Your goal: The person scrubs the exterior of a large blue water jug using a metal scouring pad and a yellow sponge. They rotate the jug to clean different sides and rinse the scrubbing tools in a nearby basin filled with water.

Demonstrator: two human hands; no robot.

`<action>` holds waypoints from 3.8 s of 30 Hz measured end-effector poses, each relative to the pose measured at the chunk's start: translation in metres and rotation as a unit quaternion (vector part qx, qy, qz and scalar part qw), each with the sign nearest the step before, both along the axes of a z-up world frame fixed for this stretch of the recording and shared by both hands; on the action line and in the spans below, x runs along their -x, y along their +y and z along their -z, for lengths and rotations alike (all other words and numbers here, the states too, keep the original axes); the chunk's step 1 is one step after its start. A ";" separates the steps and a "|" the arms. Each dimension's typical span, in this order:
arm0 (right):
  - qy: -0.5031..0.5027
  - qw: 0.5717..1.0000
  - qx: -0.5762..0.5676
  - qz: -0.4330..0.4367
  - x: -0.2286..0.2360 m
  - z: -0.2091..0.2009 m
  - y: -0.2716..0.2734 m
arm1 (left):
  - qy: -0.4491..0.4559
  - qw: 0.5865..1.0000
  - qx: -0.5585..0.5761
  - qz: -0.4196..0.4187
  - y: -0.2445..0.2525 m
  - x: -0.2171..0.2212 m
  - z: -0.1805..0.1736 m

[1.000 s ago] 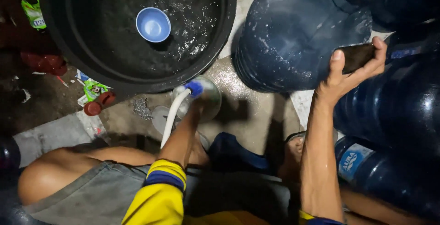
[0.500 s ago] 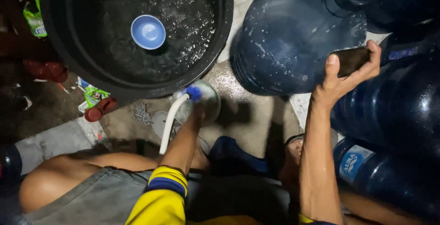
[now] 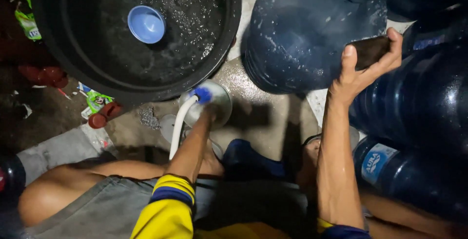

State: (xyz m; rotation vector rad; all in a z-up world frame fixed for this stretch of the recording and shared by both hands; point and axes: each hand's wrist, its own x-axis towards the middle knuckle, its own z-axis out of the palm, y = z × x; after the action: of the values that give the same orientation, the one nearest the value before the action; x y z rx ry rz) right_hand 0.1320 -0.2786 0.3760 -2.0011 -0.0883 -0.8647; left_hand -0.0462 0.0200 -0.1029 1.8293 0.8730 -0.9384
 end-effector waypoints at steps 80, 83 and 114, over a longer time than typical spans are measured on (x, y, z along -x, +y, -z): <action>-0.013 0.834 -0.521 -0.178 0.008 -0.022 0.009 | -0.268 0.544 0.733 -0.308 -0.196 -0.197 -0.520; -0.059 0.688 -0.690 -0.217 0.010 -0.028 0.020 | -0.354 0.595 0.656 -0.302 -0.209 -0.199 -0.522; 0.037 0.905 0.167 -0.390 -0.117 -0.129 0.049 | -0.620 0.642 -0.441 0.098 -0.162 -0.192 -0.457</action>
State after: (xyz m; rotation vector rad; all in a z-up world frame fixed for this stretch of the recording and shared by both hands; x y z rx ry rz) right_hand 0.2486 -0.2293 0.5050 -2.0361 -0.9802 -0.2565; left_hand 0.1454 -0.1421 0.3543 2.7028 0.1374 0.9416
